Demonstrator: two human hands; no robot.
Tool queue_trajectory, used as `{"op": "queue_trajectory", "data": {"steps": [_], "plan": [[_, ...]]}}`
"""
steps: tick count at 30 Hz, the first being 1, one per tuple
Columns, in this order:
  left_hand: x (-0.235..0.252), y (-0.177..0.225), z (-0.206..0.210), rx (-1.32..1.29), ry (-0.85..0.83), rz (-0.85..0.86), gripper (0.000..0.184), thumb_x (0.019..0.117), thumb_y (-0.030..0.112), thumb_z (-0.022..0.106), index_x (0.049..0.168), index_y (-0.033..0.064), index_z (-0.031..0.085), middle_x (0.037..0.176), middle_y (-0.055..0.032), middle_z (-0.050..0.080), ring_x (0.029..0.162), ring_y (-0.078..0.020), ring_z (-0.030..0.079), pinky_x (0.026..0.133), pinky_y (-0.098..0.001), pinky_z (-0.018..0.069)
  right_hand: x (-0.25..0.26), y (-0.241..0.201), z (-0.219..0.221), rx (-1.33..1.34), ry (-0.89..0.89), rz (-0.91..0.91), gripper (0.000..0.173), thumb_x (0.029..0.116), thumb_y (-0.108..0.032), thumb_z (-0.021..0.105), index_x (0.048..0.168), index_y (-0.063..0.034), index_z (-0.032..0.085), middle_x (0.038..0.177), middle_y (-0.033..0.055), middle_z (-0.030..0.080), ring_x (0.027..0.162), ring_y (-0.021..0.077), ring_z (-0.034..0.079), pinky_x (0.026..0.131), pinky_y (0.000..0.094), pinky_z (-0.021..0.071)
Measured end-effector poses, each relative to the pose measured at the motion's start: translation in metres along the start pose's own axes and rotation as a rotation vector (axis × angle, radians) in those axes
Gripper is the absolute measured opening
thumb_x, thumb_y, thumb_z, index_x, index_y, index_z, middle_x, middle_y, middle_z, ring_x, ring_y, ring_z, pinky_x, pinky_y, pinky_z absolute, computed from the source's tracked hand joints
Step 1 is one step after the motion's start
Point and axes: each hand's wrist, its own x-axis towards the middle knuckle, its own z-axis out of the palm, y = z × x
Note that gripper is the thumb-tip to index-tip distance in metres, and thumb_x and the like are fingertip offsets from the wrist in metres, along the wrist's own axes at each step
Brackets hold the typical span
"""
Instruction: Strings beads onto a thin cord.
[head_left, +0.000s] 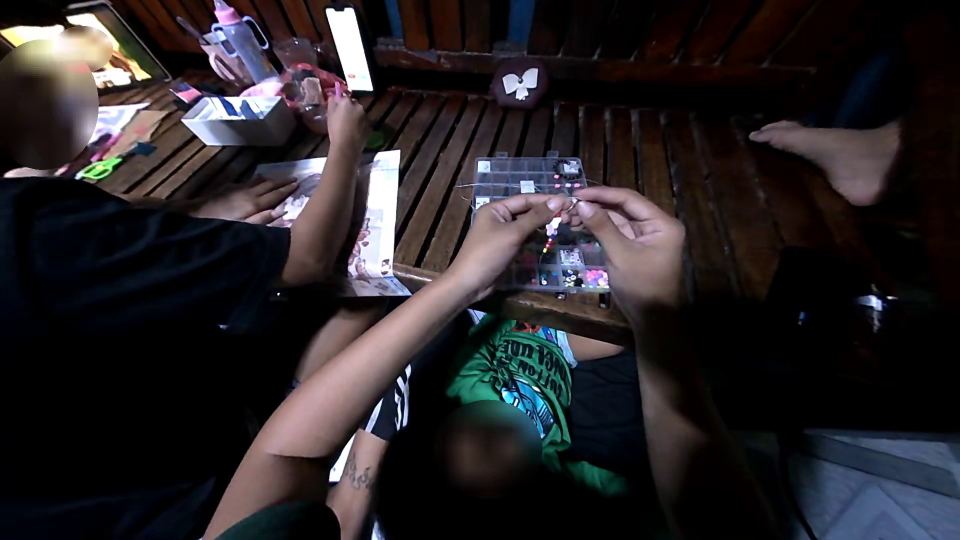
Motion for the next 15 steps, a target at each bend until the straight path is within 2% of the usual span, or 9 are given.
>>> {"op": "queue_trajectory", "data": {"steps": [6, 9, 15], "plan": [[-0.005, 0.004, 0.002, 0.139, 0.027, 0.07, 0.016, 0.1032, 0.008, 0.057, 0.103, 0.0029, 0.072, 0.09, 0.0039, 0.07, 0.08, 0.0002, 0.062, 0.074, -0.0175, 0.052, -0.001, 0.003, -0.001, -0.078, 0.025, -0.05, 0.011, 0.0981, -0.001, 0.063, 0.109, -0.0012, 0.065, 0.095, -0.0049, 0.072, 0.085, 0.0023, 0.071, 0.081, 0.0211, 0.0611], [-0.009, 0.004, 0.002, 0.266, 0.053, 0.135, 0.015, 0.1029, 0.01, 0.06, 0.104, 0.0031, 0.072, 0.089, 0.0016, 0.069, 0.076, -0.001, 0.061, 0.071, -0.0179, 0.0518, -0.002, 0.005, 0.002, -0.089, 0.038, -0.059, 0.01, 0.0981, -0.002, 0.063, 0.108, -0.0025, 0.067, 0.095, -0.0056, 0.073, 0.085, 0.0021, 0.071, 0.08, 0.0215, 0.0613], [-0.011, -0.002, 0.006, 0.305, 0.126, 0.269, 0.012, 0.1007, 0.007, 0.063, 0.103, 0.0007, 0.072, 0.088, -0.0016, 0.069, 0.072, -0.0023, 0.062, 0.066, -0.0176, 0.0525, -0.006, 0.007, 0.012, 0.046, 0.098, 0.119, 0.011, 0.0966, -0.003, 0.065, 0.104, -0.0082, 0.071, 0.089, -0.0077, 0.073, 0.08, 0.0028, 0.071, 0.076, 0.0222, 0.0613]]}}
